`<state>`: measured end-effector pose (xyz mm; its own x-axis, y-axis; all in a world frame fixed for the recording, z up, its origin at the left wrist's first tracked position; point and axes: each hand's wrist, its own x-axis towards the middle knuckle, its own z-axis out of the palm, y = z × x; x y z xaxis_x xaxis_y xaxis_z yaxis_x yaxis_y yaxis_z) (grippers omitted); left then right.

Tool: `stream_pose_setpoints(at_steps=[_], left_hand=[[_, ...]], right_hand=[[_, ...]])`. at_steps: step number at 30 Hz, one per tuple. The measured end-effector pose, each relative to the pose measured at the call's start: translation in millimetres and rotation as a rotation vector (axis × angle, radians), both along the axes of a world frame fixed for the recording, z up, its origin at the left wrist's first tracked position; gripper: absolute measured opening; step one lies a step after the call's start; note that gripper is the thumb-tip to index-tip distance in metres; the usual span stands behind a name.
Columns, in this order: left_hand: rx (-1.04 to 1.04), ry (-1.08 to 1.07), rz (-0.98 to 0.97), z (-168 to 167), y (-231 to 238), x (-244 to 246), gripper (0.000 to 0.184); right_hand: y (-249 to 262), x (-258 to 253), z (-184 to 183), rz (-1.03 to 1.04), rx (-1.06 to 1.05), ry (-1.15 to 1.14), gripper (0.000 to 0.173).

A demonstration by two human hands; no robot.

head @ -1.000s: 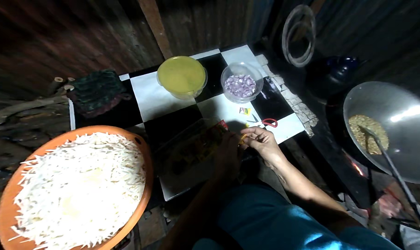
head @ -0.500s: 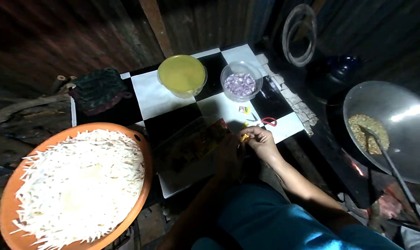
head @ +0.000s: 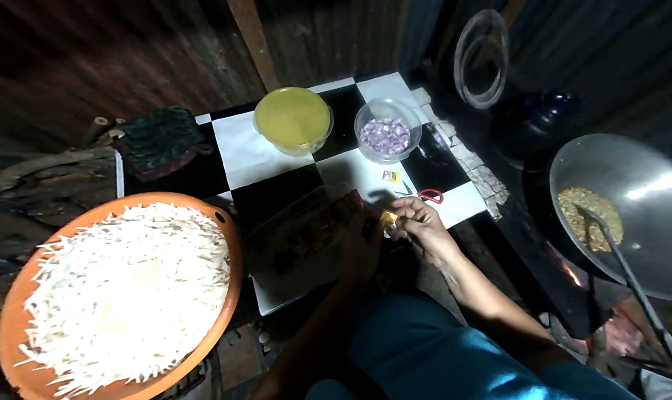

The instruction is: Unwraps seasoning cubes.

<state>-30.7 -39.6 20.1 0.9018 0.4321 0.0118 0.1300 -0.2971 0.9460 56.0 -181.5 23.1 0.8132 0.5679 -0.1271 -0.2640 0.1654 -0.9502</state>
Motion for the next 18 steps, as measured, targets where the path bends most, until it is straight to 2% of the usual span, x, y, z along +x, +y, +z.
stream_pose_setpoints(at_steps=[5,12,18], left_hand=[[0.311,-0.037,-0.052,-2,-2,-3,0.024],[0.444,-0.020,-0.020,-5,-3,-3,0.026],[0.509,0.208,-0.063,10,-2,-3,0.029]], right_hand=[[0,-3,3,-0.024,-0.116,-0.095,0.036],[3,-7,0,-0.028,-0.222,-0.324,0.036],[4,-9,-10,-0.003,-0.323,-0.490,0.033]])
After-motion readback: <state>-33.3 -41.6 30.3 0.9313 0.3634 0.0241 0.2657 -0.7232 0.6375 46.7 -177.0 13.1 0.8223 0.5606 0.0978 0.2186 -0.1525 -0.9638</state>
